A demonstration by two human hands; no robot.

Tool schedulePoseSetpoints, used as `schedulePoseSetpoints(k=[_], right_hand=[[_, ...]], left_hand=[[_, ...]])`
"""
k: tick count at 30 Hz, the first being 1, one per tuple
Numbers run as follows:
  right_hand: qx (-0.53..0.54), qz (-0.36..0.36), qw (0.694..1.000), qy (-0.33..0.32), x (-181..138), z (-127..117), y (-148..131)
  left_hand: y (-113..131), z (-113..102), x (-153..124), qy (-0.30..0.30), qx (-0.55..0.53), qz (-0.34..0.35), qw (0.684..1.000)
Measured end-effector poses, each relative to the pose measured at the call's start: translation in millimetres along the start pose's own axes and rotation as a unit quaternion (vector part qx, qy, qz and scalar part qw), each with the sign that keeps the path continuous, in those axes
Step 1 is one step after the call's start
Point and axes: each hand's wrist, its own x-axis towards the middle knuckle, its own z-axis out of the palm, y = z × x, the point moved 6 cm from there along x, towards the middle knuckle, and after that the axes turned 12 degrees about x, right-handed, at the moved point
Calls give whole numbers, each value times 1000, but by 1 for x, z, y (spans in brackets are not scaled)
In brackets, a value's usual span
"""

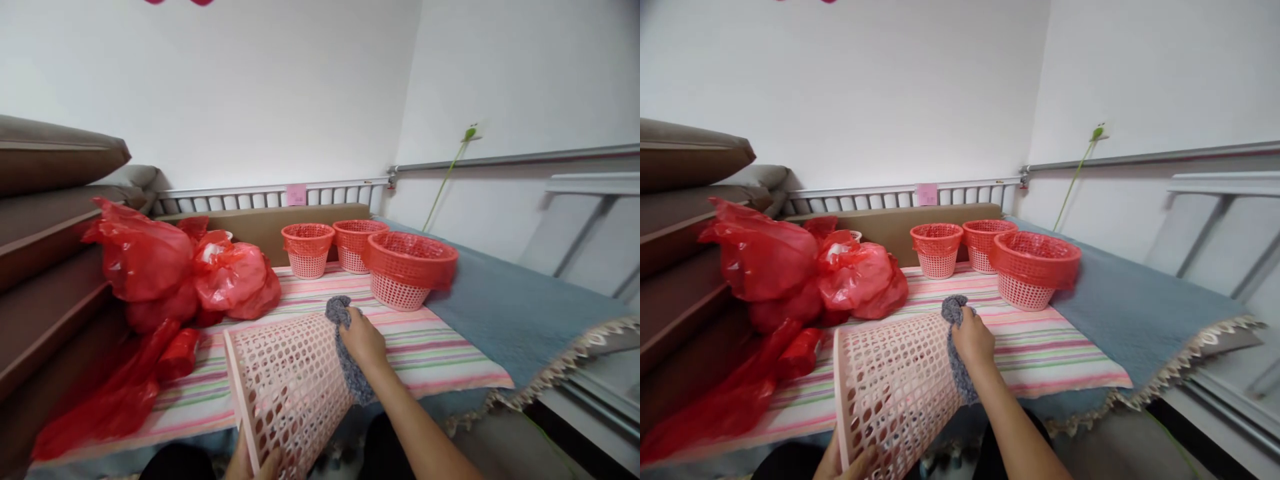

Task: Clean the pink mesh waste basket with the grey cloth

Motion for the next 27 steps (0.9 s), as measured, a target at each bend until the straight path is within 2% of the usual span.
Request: schedulePoseSetpoints(k=[4,6,8,11,14,17,19,22,24,27], right_hand=[[12,13,999,-27,-2,4,-6],[35,0,999,-38,-9,8,-18],[79,-41,995,-49,-25,14,-39],[168,-132,973,-90,-68,26,-83],[231,-226,936,-139,-116,31,-125],[235,-280,918,-152,-141,28,-148],[209,-290,923,-142,-139,27,-153],[144,-275,945,-108,-112,28,-145],[91,-235,964,-82,-82,27,-126],[20,-131,990,-43,-35,19,-81]], left_hand=[[4,-7,2,2,73,30,997],[6,-4,1,-8,58,28,998],[7,2,1,-11,2,21,1000],[9,6,2,11,-75,42,996],[7,3,2,28,-52,66,996],[-3,-1,3,47,-9,26,999],[-7,2,4,47,-17,6,999],[-4,5,2,56,-21,25,998],[0,7,-1,54,7,31,998],[2,11,-4,9,23,24,999]])
